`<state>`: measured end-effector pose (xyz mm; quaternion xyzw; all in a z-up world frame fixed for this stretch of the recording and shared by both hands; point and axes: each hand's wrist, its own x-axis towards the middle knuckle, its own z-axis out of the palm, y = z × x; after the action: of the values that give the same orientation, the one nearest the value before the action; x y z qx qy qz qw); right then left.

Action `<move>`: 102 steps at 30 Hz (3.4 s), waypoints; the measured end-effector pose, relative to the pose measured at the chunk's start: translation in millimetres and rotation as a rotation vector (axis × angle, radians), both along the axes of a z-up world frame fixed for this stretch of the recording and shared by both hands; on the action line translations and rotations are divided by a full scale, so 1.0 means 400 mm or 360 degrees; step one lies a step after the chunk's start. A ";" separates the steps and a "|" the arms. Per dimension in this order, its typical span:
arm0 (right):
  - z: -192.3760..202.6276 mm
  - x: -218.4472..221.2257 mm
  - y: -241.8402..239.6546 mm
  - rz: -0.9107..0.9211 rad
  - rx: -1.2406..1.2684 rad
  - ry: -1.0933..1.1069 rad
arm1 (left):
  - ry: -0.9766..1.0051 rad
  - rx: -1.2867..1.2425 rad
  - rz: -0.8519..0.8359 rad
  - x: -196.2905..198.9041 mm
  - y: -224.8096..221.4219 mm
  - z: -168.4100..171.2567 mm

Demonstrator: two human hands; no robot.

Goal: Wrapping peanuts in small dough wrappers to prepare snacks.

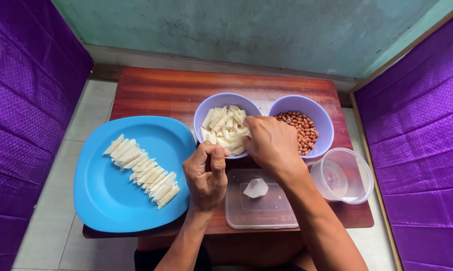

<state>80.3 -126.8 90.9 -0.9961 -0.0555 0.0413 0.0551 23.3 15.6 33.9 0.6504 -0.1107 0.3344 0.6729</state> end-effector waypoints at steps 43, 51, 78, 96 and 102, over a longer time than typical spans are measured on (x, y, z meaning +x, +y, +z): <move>-0.106 -0.340 -0.104 -0.0391 0.2048 -0.0546 | 0.0722 -0.0268 -0.0966 -0.083 -0.039 -0.019; -0.122 -0.338 -0.117 0.0038 0.0900 -0.0424 | 0.0705 -0.0235 -0.0660 -0.065 0.022 0.017; -0.167 -0.344 -0.121 -0.0368 0.2138 -0.0530 | 0.0918 -0.0093 -0.0882 -0.095 -0.038 -0.038; -0.189 -0.352 -0.132 -0.0370 0.2404 -0.0232 | 0.0450 0.0491 -0.0763 -0.093 -0.088 -0.011; -0.231 -0.344 -0.147 -0.0405 0.2500 -0.0301 | 0.0412 0.0453 -0.0937 -0.071 -0.079 -0.061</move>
<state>-57.1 -185.8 -1.5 -0.6641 0.0413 -0.1010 0.7397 -5.0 -15.9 9.6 0.7148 -0.2527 0.0222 0.6517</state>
